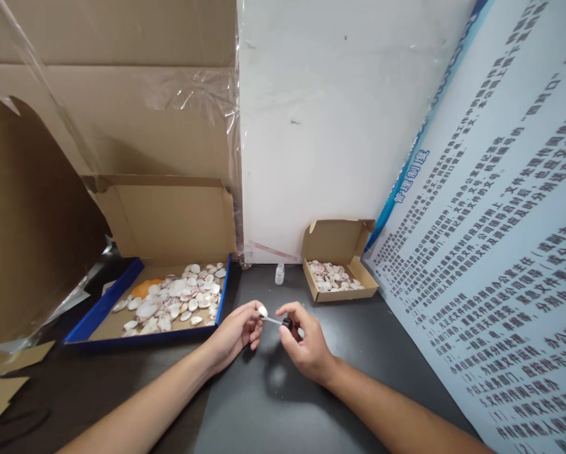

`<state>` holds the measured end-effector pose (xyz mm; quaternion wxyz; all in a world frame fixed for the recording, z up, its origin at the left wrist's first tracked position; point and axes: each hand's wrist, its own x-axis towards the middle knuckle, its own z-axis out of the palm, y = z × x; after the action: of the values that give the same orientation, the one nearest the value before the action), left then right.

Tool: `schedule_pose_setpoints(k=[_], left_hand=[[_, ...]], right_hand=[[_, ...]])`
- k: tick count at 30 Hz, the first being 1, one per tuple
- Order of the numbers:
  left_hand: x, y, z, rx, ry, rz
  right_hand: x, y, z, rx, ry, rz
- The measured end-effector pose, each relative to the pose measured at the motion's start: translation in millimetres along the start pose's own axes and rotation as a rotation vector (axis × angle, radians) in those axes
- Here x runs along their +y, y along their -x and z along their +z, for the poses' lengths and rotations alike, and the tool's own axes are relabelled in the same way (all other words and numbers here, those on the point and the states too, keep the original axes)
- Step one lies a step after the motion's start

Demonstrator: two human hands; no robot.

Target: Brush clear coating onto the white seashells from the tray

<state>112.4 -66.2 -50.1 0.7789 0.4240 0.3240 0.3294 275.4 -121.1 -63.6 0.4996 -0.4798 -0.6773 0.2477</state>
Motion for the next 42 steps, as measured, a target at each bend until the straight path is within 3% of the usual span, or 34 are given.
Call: schedule_pose_setpoints(k=[11,32,42], left_hand=[[-1.1,-0.5,-1.1,0.007,0.007,0.001],[-0.2,1.5,0.3,0.006,-0.009,0.006],[-0.1,1.2,0.1,0.002,-0.016,0.002]], right_hand=[[4.9,-2.2,0.7,0.018,0.021,0.086],[4.1,-3.1,0.7,0.026,0.009,0.070],[2.1,-0.1,-0.4,-0.031,-0.019,0.020]])
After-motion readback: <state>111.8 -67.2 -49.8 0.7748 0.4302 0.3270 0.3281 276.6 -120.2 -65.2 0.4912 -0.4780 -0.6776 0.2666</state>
